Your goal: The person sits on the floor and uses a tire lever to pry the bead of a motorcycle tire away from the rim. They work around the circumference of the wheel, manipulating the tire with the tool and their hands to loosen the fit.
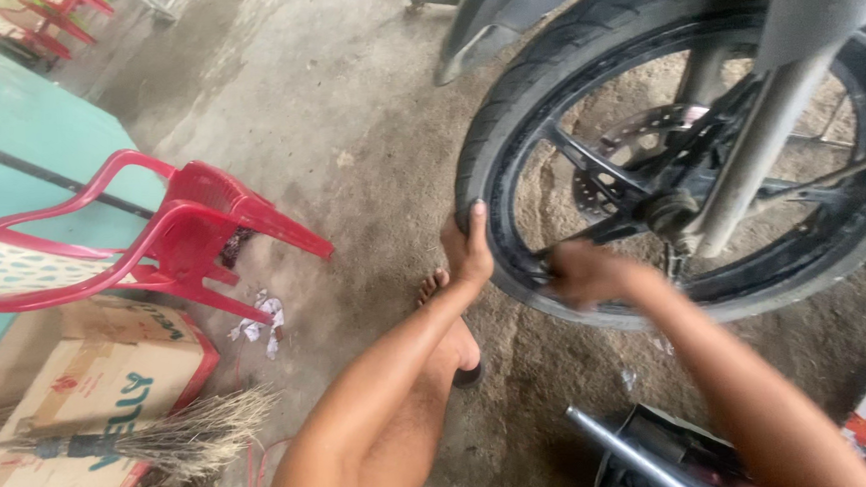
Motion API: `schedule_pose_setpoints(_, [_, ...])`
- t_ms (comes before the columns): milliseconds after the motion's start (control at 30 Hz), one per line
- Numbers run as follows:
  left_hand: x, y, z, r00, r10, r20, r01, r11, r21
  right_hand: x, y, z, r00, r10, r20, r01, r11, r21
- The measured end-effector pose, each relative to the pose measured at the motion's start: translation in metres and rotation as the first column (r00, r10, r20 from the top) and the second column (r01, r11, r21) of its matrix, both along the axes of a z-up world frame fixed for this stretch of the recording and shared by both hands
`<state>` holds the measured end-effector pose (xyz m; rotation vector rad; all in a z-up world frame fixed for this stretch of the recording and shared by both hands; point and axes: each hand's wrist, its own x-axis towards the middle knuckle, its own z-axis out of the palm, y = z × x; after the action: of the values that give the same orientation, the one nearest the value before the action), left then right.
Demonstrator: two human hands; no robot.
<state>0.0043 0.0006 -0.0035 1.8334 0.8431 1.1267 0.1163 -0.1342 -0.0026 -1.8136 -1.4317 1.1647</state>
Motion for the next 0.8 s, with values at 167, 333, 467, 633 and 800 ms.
schedule_pose_setpoints(167, [0.002,0.0,0.003,1.0,0.02,-0.013,-0.021,1.0,-0.024,-0.026,-0.005,0.0,0.901,-0.345,-0.262,0.312,0.936,-0.162])
schedule_pose_setpoints(333, [0.004,0.007,0.001,1.0,0.024,0.016,-0.024,1.0,-0.012,-0.123,0.027,-0.07,0.638,-0.762,-0.113,0.732,0.645,-0.221])
schedule_pose_setpoints(467, [0.008,0.008,-0.004,1.0,0.013,0.003,-0.013,0.999,0.033,-0.163,0.055,-0.152,0.526,-0.851,0.0,0.838,0.518,0.174])
schedule_pose_setpoints(633, [0.001,0.017,-0.013,1.0,0.001,0.029,-0.002,1.0,0.017,-0.15,0.049,-0.186,0.67,-0.731,0.134,0.637,0.658,0.402])
schedule_pose_setpoints(800, [0.016,-0.003,0.057,0.973,-0.189,-0.132,0.198,0.978,0.058,-0.137,0.015,-0.193,0.637,-0.694,0.336,0.357,0.652,0.669])
